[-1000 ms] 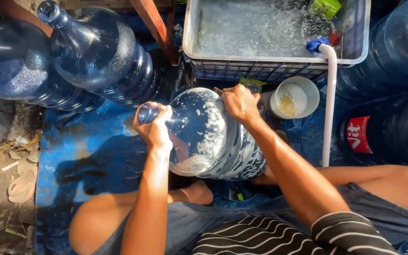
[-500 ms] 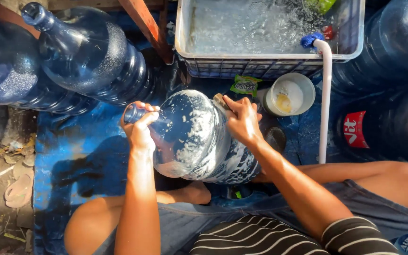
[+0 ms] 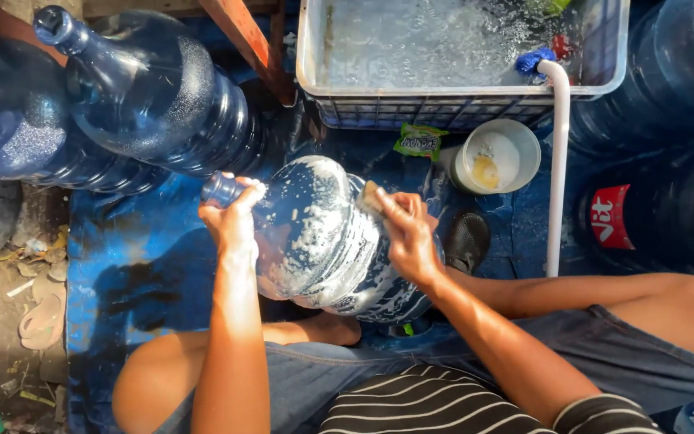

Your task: Scrubbing the exterior of large plastic water gallons with a soapy sponge to remove dirt and residue.

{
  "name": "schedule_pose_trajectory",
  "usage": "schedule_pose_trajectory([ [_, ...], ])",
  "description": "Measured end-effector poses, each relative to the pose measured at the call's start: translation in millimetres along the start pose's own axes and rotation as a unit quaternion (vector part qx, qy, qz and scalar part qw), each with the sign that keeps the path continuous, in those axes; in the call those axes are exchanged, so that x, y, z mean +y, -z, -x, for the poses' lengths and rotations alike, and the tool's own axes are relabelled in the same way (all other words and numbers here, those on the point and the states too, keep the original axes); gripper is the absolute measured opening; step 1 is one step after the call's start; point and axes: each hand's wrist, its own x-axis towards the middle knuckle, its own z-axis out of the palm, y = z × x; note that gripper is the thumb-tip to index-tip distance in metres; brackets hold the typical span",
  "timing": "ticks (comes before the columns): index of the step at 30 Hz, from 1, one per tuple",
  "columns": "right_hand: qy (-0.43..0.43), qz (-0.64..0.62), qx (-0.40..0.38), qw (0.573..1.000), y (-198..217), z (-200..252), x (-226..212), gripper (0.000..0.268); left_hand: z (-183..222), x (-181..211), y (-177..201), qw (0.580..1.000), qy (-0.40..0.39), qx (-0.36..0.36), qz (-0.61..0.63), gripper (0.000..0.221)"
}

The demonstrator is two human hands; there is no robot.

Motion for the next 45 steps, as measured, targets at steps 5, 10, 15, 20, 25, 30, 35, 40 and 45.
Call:
schedule_pose_trajectory([
  [5,-0.133,0.02,-0.032,0.99,5,6,69,0.052,3,1,8,0.999,-0.006,-0.027,0.019,0.047],
  [10,-0.085,0.036,-0.047,0.995,-4,-2,9,0.061,2,-2,8,0.998,-0.001,-0.047,0.038,0.047],
  [15,-0.102,0.025,-0.043,0.993,23,32,39,0.061,-5,-7,17,0.995,0.018,-0.024,0.09,0.045],
  [20,-0.162,0.003,-0.045,0.986,14,19,34,0.055,2,4,14,0.984,-0.02,-0.145,0.104,0.045],
  [25,-0.014,-0.023,0.006,1.0,15,-3,-23,0.059,-1,-2,23,0.941,-0.057,-0.268,0.2,0.055],
  [30,-0.108,-0.002,-0.002,0.994,26,7,30,0.058,-8,-1,26,0.913,-0.065,-0.33,0.229,0.054],
  [35,-0.061,0.039,-0.004,0.997,13,-6,-27,0.057,3,3,10,0.938,-0.113,-0.265,0.193,0.052],
  [40,-0.056,0.048,0.016,0.997,18,22,5,0.057,5,7,9,0.99,-0.094,-0.04,0.098,0.048],
  [45,-0.196,0.079,0.036,0.977,4,57,-31,0.054,8,9,4,0.994,-0.039,0.088,0.051,0.044],
])
